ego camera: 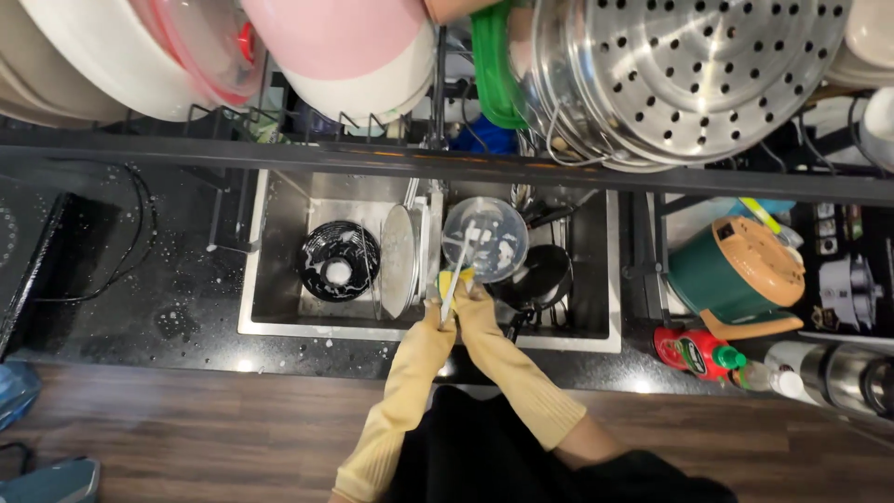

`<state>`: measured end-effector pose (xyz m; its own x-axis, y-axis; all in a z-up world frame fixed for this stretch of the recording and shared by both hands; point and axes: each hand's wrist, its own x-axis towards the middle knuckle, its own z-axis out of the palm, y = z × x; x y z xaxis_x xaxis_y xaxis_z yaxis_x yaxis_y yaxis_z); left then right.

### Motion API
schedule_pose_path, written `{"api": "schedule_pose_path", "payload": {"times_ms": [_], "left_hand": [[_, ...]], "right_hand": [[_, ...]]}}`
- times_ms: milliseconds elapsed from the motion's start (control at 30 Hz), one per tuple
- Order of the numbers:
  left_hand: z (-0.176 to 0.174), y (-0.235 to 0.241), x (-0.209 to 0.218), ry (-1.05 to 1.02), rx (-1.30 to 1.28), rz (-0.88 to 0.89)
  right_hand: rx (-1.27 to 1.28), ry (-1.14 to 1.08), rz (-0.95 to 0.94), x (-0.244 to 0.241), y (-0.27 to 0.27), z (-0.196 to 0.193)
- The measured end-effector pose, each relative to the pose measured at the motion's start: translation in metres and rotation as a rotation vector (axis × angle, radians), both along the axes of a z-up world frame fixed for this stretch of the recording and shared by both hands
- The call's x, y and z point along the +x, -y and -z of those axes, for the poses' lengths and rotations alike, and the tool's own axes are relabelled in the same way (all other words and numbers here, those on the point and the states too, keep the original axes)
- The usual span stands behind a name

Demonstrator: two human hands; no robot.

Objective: The person washes a black bowl and a pair of metal tongs in a kitchen sink using a yellow sponge and soap. They scrub the items thoroughly, rinse them under running water, and place the cleaned bowl into the sink basin.

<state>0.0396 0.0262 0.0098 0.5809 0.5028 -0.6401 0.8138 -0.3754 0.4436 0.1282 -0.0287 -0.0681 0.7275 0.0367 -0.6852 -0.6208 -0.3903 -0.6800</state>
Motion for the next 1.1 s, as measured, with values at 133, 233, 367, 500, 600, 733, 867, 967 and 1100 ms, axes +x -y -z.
{"api": "schedule_pose_path", "payload": {"times_ms": [133, 233, 367, 500, 600, 733, 867, 967, 1100], "left_hand": [[0.019, 0.002, 0.001, -0.15, -0.005, 0.173], [0.05, 0.015, -0.002, 0.282, 0.464, 0.129], [0.122, 0.032, 0.009, 0.646, 0.895, 0.064], [0.097, 0.023, -0.006, 0.648, 0.866, 0.195], [0.059, 0.021, -0.01, 0.6, 0.834, 0.217], [0.026, 0.01, -0.014, 0.57, 0.727, 0.25], [0.03, 0.009, -0.024, 0.653, 0.794, 0.22], [0.016, 0.001, -0.023, 0.59, 0.641, 0.248], [0.017, 0.008, -0.02, 0.645, 0.732, 0.228]], "right_hand": [[-0.152, -0.064, -0.013, 0.008, 0.013, -0.004], [-0.184, -0.053, -0.014, 0.034, 0.031, 0.046], [-0.181, -0.078, -0.078, 0.013, 0.023, 0.095], [-0.244, -0.07, -0.094, 0.016, 0.037, 0.125], [-0.09, 0.026, -0.036, 0.016, 0.024, -0.002], [-0.175, 0.174, 0.029, 0.061, 0.035, 0.042], [-0.29, 0.184, 0.056, 0.122, 0.058, 0.133], [-0.071, 0.309, 0.052, 0.061, 0.014, -0.123], [-0.073, 0.274, -0.024, 0.028, 0.035, 0.002]]}}
